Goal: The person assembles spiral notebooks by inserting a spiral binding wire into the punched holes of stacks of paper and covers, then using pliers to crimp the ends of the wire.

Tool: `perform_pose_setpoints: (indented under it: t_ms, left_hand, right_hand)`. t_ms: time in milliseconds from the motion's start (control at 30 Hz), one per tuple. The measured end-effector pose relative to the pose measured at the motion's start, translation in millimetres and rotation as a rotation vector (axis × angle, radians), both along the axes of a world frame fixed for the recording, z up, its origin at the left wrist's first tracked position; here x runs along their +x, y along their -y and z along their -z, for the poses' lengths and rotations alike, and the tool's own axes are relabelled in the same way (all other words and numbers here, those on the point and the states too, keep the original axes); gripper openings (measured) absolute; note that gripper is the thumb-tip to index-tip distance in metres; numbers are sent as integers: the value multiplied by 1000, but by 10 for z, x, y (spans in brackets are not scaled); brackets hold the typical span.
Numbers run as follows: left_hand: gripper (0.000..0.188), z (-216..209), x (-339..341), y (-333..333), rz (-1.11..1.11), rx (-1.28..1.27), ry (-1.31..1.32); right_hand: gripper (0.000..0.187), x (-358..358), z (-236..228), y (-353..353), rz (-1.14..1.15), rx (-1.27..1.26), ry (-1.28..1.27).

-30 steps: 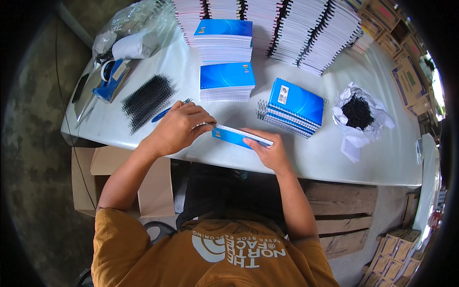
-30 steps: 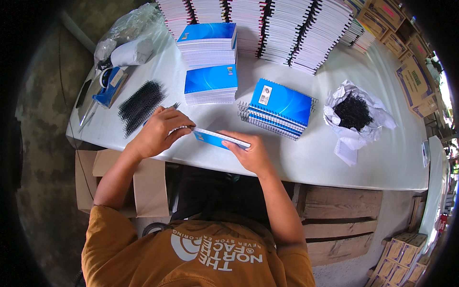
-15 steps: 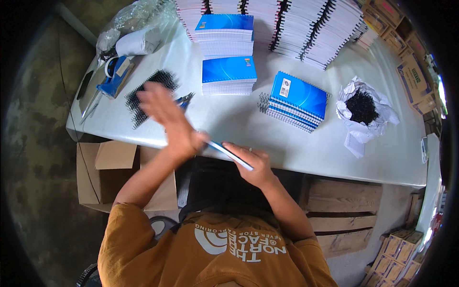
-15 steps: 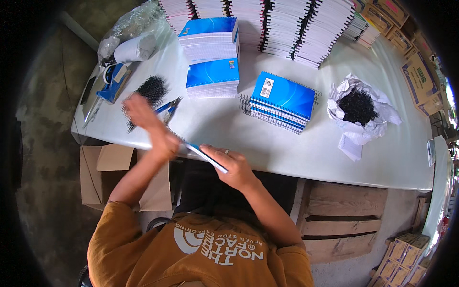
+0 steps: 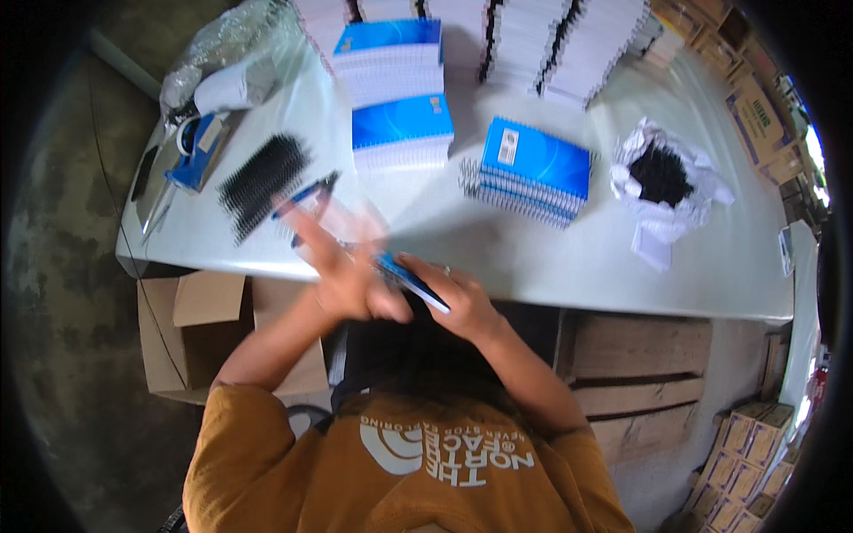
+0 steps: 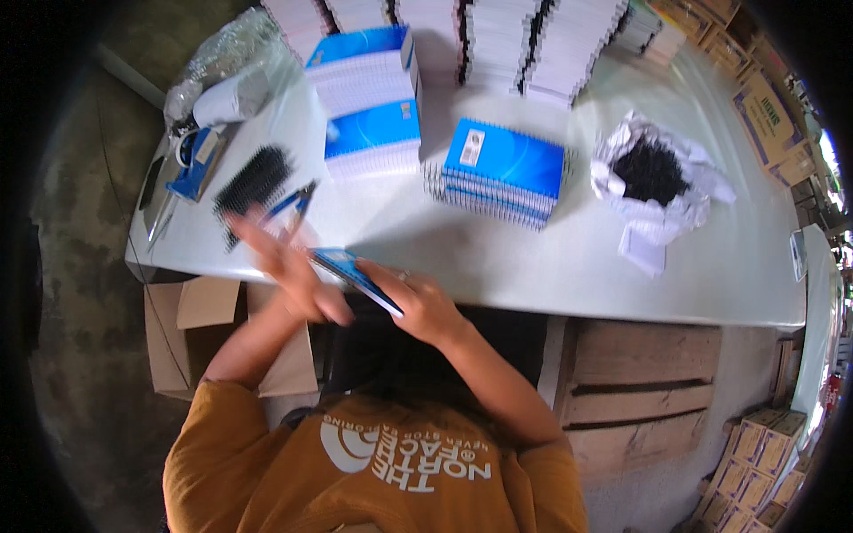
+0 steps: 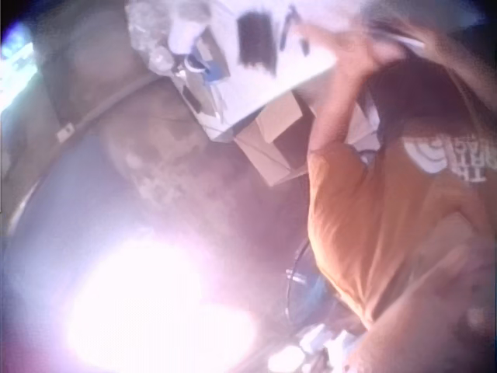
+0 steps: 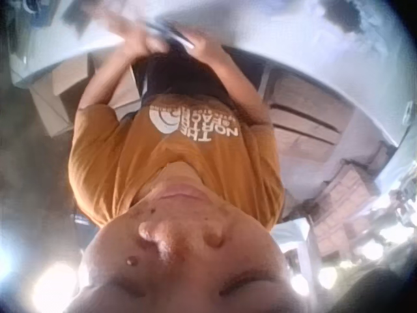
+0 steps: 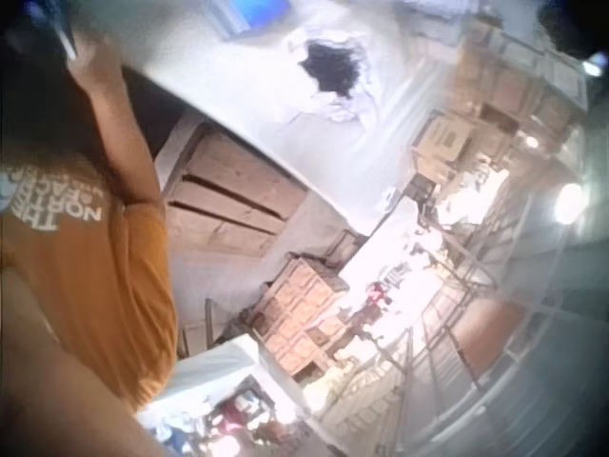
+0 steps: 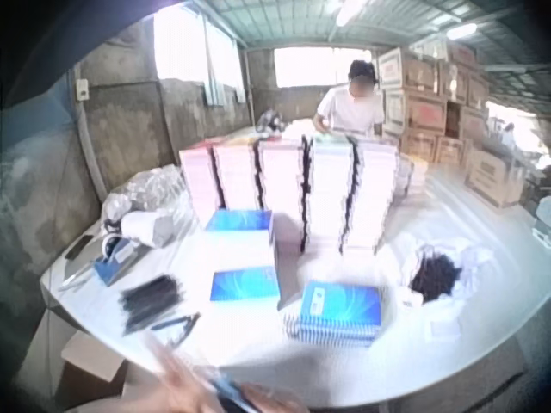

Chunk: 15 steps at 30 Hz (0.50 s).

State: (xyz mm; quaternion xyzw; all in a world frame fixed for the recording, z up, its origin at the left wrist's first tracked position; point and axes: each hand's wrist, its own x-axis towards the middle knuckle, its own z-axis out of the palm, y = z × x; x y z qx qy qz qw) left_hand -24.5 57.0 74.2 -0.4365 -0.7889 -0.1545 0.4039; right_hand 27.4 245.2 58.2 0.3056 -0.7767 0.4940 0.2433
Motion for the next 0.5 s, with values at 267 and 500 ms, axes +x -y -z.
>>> perform_pose_setpoints:
  t_ms: [267, 500]
  left_hand:
    - [105, 277, 232, -129, 310, -112, 132]
    - [89, 420, 570, -199, 423, -104, 290]
  right_hand:
    - [56, -35, 38, 32, -3, -51, 51]
    - [66, -197, -80, -115, -87, -252, 297]
